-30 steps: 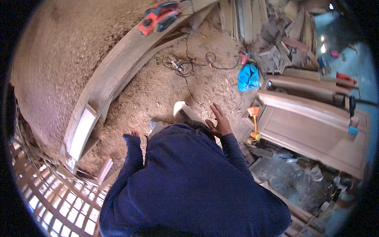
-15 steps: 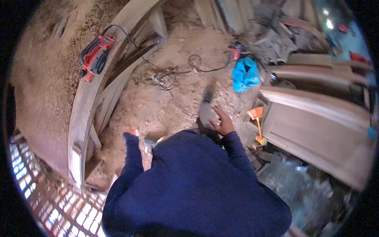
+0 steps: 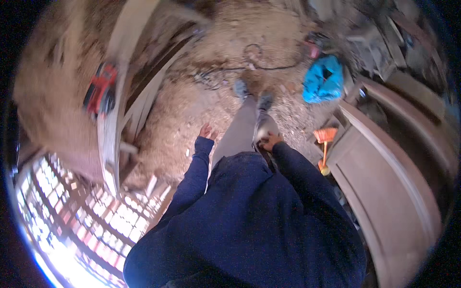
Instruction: Sanding a wooden board with a power sander and then cutting it with a circular saw in a workshop.
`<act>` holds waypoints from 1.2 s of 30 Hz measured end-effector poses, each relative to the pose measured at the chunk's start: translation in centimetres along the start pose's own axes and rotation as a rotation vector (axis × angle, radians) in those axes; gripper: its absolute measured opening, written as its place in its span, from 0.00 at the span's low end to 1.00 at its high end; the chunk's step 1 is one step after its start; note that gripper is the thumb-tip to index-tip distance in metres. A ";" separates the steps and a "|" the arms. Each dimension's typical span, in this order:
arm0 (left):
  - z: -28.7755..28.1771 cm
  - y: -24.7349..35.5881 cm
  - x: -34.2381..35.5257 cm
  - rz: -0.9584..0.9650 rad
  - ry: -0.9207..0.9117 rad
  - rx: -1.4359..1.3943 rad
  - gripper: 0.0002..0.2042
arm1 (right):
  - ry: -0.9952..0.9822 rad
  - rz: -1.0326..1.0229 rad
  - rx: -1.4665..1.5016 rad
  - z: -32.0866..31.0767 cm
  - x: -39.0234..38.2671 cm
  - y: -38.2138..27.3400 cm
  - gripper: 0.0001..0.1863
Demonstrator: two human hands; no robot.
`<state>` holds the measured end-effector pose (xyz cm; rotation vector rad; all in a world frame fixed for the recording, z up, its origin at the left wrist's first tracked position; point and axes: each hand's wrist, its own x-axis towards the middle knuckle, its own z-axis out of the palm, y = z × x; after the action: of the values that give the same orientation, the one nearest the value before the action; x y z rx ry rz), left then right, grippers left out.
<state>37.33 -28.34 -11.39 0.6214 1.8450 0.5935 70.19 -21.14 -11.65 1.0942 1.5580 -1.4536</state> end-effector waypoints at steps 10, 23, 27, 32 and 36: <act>17.0 2.4 14.8 -0.212 -0.711 1.169 0.55 | 0.294 0.089 0.105 -12.8 12.3 18.0 0.39; 20.8 4.9 19.2 -0.275 -0.123 0.303 0.24 | 0.718 0.608 -0.146 -47.8 53.8 45.8 0.24; 22.4 6.1 19.8 -0.364 -0.037 0.333 0.25 | 0.413 0.356 -0.253 -49.9 57.9 51.5 0.23; 21.5 2.2 18.3 -0.265 -0.193 0.571 0.26 | 0.863 0.551 0.030 -47.8 54.1 50.8 0.23; 21.5 0.7 16.7 -0.249 -0.143 0.498 0.26 | 0.810 0.505 -0.228 -47.3 43.8 47.4 0.23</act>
<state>52.44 -14.37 -29.32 0.7203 1.9028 -0.0824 99.68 30.35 -65.23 1.8920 1.7108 -0.4798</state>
